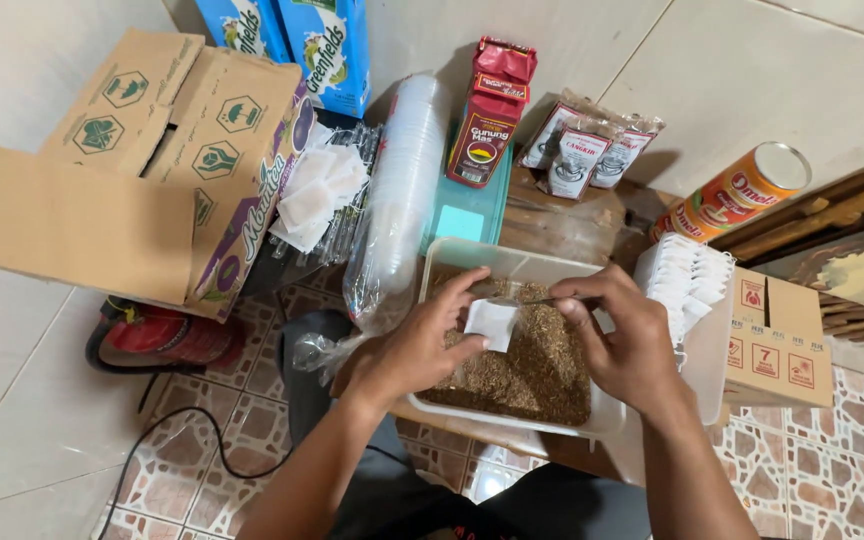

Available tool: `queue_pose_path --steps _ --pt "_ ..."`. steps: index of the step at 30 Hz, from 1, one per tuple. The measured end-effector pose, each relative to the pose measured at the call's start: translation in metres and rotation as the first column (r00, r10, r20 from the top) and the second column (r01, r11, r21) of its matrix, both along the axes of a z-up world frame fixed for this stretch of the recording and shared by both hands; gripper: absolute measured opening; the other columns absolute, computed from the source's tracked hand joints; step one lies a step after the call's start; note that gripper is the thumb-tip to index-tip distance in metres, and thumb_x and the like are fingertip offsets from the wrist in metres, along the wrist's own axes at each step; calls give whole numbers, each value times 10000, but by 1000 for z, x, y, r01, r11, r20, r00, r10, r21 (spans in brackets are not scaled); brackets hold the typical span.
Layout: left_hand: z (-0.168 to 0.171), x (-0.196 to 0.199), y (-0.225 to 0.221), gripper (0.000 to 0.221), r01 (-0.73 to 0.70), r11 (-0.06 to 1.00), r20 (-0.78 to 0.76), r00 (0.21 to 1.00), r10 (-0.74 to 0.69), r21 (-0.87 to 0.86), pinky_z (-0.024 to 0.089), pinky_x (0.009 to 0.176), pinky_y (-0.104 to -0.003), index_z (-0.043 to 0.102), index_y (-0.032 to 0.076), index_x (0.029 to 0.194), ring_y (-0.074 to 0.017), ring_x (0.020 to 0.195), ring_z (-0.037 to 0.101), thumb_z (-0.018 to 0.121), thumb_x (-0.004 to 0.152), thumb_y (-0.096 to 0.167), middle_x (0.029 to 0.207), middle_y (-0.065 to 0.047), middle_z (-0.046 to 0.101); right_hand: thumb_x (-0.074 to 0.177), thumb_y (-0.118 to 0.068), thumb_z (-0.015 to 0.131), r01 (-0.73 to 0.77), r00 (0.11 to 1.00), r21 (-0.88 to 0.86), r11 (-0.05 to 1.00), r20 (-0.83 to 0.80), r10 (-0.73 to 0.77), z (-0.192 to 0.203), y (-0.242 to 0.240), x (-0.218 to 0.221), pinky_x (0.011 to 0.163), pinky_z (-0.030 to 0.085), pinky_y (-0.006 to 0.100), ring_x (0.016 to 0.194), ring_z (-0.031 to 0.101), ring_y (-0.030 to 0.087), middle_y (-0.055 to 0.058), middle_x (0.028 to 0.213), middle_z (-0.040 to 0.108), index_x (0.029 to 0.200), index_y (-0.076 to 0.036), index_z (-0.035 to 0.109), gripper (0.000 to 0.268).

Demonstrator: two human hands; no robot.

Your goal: Filling small white tea bags with loose tea leaves using a spoon from a large container.

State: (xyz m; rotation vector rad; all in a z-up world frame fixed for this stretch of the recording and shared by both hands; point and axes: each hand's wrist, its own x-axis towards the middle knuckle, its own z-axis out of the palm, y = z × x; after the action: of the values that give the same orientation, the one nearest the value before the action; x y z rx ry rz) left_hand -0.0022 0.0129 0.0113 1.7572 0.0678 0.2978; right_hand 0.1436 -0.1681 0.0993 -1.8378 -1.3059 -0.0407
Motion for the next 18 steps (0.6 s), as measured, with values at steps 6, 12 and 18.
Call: queue_pose_path --steps 6,12,18 --pt "-22 5 6 715 6 1000 112 994 -8 14 532 875 -607 373 68 1552 -496 1048 683 704 919 46 1134 -285 683 897 -4 692 -16 1000 -68 998 8 16 12 -1 -2 612 521 394 630 629 289 140 742 708 1035 -64 767 168" --pt "-3 -1 3 455 35 997 90 996 -29 -72 592 727 -494 496 36 1473 -392 783 738 507 1021 -16 1110 -360 684 912 -10 691 15 999 -38 999 -40 -16 -4 3 -5 603 528 374 624 621 255 122 750 692 1054 -73 769 174" --pt "-22 5 3 360 31 996 92 995 -24 -84 606 636 -438 539 -20 1396 -372 713 749 445 1049 2 1275 -358 628 916 11 675 18 997 6 1000 -73 -18 -7 1 -8 624 512 376 625 607 256 136 720 687 1052 -53 768 177"
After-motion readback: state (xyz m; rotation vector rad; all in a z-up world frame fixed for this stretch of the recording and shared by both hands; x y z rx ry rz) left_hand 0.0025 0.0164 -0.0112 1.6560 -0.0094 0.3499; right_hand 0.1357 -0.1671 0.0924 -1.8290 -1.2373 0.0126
